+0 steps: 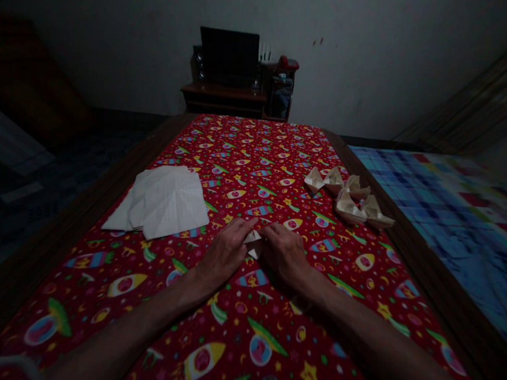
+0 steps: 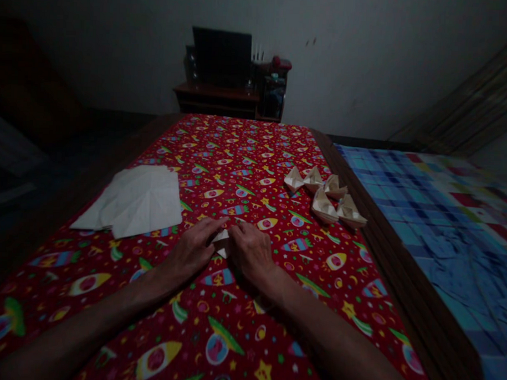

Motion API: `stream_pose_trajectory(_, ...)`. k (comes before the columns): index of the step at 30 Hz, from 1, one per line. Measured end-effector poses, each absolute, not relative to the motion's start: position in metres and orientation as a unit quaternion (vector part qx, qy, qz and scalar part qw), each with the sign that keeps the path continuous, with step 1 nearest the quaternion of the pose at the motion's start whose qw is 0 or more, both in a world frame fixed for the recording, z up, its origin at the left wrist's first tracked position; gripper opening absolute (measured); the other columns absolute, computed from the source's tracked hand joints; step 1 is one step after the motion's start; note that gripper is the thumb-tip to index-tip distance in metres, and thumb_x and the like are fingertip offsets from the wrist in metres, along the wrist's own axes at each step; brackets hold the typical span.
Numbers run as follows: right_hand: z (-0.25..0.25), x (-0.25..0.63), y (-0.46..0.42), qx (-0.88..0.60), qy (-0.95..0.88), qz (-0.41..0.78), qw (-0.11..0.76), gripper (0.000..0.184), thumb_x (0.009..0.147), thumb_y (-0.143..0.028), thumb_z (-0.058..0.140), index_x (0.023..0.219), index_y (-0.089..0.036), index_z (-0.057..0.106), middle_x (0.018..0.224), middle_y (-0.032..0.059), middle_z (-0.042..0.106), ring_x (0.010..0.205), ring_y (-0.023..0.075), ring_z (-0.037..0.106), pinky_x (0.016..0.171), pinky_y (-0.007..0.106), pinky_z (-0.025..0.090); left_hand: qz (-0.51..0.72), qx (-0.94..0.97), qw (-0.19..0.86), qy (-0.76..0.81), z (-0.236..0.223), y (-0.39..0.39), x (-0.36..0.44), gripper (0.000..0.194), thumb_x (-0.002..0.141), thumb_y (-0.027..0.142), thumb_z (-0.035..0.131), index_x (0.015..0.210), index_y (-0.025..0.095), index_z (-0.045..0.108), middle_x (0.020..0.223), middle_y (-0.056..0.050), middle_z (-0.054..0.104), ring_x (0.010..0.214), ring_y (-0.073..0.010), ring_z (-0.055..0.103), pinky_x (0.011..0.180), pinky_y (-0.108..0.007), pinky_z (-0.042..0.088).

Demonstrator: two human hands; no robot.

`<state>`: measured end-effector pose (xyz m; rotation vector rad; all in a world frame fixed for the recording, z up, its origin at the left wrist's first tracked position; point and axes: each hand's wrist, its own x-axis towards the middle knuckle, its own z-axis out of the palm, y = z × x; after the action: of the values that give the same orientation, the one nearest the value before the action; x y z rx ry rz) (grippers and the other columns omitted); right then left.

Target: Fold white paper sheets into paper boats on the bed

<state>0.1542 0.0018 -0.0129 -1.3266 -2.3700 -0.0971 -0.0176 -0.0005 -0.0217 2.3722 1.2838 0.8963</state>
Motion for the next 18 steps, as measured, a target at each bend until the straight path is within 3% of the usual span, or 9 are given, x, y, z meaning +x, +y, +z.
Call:
stream_pose_trajectory(4,-0.018,0.156,0.001,-0.455,-0.866,-0.123,0.166,0.01,0.084,-0.016,0.054,0.078,-0.018,0.062,0.074,0.0046,0.06,0.065,0.0153,0.049,0.054,0.026,0.027,0.309,0.834,0.153,0.43,-0.021,-0.001,-0.02,0.062,0.075,-0.003,0.04,0.133,0.019,0.04,0.113,-0.006,0.054,0.104,-0.0188,0.052,0.093,-0.035,0.046)
stream_pose_trajectory(7,-0.017,0.161,-0.002,-0.408,-0.89,-0.151,0.133,0.01,0.084,-0.013,0.054,0.087,-0.017,0.063,0.077,0.006,0.06,0.07,0.0176,0.049,0.057,0.028,0.031,0.291,0.853,0.142,0.409,-0.018,-0.002,-0.02,0.052,0.08,0.0,0.041,0.128,0.019,0.044,0.115,-0.006,0.055,0.107,-0.0194,0.05,0.095,-0.036,0.045)
stream_pose_trajectory(12,-0.015,0.169,-0.006,-0.381,-0.908,-0.133,0.11,0.026,0.086,-0.015,0.054,0.112,-0.015,0.056,0.088,0.0082,0.06,0.079,0.0195,0.049,0.061,0.028,0.037,0.232,0.882,0.063,0.405,-0.014,-0.012,-0.023,0.032,0.089,0.009,0.043,0.119,0.013,0.051,0.11,-0.01,0.056,0.103,-0.0219,0.05,0.092,-0.038,0.047)
stream_pose_trajectory(18,-0.012,0.173,-0.005,-0.36,-0.924,-0.097,0.089,0.024,0.088,-0.013,0.048,0.111,-0.014,0.055,0.092,0.0105,0.056,0.082,0.0208,0.046,0.063,0.03,0.04,0.17,0.903,-0.024,0.393,-0.015,-0.021,-0.032,0.031,0.09,0.012,0.044,0.12,0.012,0.051,0.115,-0.013,0.058,0.105,-0.0253,0.051,0.089,-0.042,0.048)
